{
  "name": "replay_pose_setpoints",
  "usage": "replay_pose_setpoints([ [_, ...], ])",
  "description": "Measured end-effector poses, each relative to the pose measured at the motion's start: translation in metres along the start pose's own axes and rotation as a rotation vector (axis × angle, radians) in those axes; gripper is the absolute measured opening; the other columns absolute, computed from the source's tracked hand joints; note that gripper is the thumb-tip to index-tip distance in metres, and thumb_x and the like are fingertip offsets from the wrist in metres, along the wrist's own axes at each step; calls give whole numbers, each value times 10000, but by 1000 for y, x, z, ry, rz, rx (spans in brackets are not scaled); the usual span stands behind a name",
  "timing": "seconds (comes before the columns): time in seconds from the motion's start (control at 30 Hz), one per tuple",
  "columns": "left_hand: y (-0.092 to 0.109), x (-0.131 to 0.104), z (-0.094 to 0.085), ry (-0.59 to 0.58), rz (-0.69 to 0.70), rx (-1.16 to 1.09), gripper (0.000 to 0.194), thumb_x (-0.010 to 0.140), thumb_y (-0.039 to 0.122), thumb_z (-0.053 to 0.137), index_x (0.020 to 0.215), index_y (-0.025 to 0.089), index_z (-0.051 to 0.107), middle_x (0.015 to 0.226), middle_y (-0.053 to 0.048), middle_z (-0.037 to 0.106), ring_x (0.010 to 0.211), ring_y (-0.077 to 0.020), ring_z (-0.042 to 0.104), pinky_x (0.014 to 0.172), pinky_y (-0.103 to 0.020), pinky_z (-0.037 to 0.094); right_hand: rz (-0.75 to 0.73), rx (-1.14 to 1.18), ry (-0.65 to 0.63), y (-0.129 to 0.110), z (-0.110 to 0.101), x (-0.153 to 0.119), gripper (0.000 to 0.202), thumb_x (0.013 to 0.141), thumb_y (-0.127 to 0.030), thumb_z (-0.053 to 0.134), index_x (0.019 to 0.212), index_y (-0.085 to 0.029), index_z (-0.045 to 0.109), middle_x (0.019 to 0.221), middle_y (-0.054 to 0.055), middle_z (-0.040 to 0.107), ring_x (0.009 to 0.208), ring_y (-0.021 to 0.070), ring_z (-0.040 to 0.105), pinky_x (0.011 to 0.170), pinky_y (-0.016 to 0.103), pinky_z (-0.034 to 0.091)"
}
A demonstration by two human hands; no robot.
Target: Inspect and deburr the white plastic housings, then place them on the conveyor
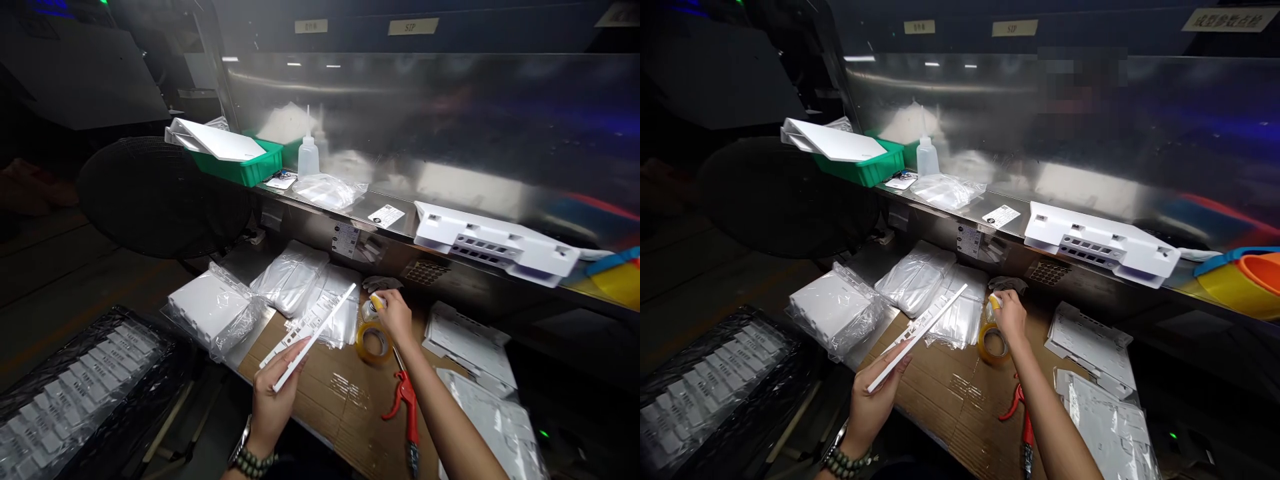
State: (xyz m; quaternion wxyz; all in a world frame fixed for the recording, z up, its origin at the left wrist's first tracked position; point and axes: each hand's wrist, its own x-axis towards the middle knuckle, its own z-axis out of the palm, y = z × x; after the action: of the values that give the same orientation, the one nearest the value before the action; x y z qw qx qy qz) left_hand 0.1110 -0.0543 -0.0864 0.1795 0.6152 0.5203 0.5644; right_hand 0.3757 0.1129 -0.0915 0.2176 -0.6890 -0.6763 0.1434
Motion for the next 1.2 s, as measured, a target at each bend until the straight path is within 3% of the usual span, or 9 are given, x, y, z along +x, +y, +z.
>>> replay_pose_setpoints([
  [0.1, 8, 6, -1, -41, 106, 60, 555, 897, -18, 617, 1345, 307, 667, 1272, -26, 757, 1152, -200, 718, 1034, -332, 571, -135, 161, 104, -44, -36, -55, 216, 997, -295, 583, 1174, -240, 693, 1206, 78, 614, 1079, 200, 649, 905, 322, 551],
  [0.17, 15, 11, 0, -82, 198, 98, 604, 889, -60, 574, 1383, 282, 636, 1281, -41, 752, 1173, -204, 706, 1043, -351, 560, -346, 407, 159, -76, -54, -94, 172, 964, -279, 640, 1119, -254, 711, 1110, 62, 627, 1012, 196, 650, 834, 307, 554],
  [0.3, 25, 17, 5, -129, 317, 149, 647, 881, -87, 541, 1417, 272, 596, 1275, -35, 755, 1170, -186, 709, 1079, -354, 526, -542, 655, 135, -112, -68, -134, 169, 954, -147, 637, 1089, -224, 703, 942, 38, 625, 788, 140, 630, 691, 248, 527],
  [0.47, 27, 15, 12, -189, 333, 139, 659, 879, -90, 517, 1421, 277, 585, 1278, -21, 754, 1188, -179, 703, 1115, -360, 507, -427, 557, 246, -103, -68, -133, 176, 940, -101, 609, 1039, -211, 705, 934, 56, 641, 779, 159, 626, 658, 263, 507],
  [0.63, 26, 15, 18, -217, 340, 100, 658, 884, -69, 515, 1436, 284, 572, 1291, -23, 748, 1204, -192, 698, 1135, -387, 496, -501, 589, 194, -100, -73, -139, 149, 942, -132, 629, 1035, -212, 713, 894, 49, 666, 743, 151, 637, 647, 252, 518],
  [0.8, 28, 16, 23, -239, 350, 94, 649, 878, -80, 513, 1416, 276, 587, 1280, -24, 754, 1190, -186, 705, 1129, -381, 502, -385, 540, 357, -90, -75, -133, 140, 942, -119, 627, 993, -206, 725, 893, 49, 649, 739, 149, 628, 629, 253, 502],
  [0.97, 26, 20, 25, -239, 355, 80, 618, 898, -44, 540, 1413, 292, 594, 1271, -36, 758, 1187, -211, 710, 1121, -427, 517, -534, 565, 249, -97, -77, -144, 192, 936, -101, 622, 1063, -203, 724, 907, 60, 684, 799, 166, 659, 686, 269, 540],
  [1.07, 26, 22, 22, -236, 372, 78, 607, 897, -34, 544, 1403, 296, 606, 1256, -38, 765, 1180, -225, 716, 1110, -439, 531, -480, 515, 324, -87, -80, -130, 162, 946, -133, 621, 1033, -205, 737, 903, 55, 685, 779, 160, 654, 655, 262, 535],
  [1.2, 30, 22, 17, -273, 376, 36, 550, 899, -1, 571, 1362, 285, 651, 1227, -28, 779, 1152, -231, 730, 1106, -419, 541, -306, 419, 504, -50, -88, -93, 133, 959, -213, 619, 937, -210, 750, 890, 38, 670, 752, 145, 626, 637, 256, 513],
])
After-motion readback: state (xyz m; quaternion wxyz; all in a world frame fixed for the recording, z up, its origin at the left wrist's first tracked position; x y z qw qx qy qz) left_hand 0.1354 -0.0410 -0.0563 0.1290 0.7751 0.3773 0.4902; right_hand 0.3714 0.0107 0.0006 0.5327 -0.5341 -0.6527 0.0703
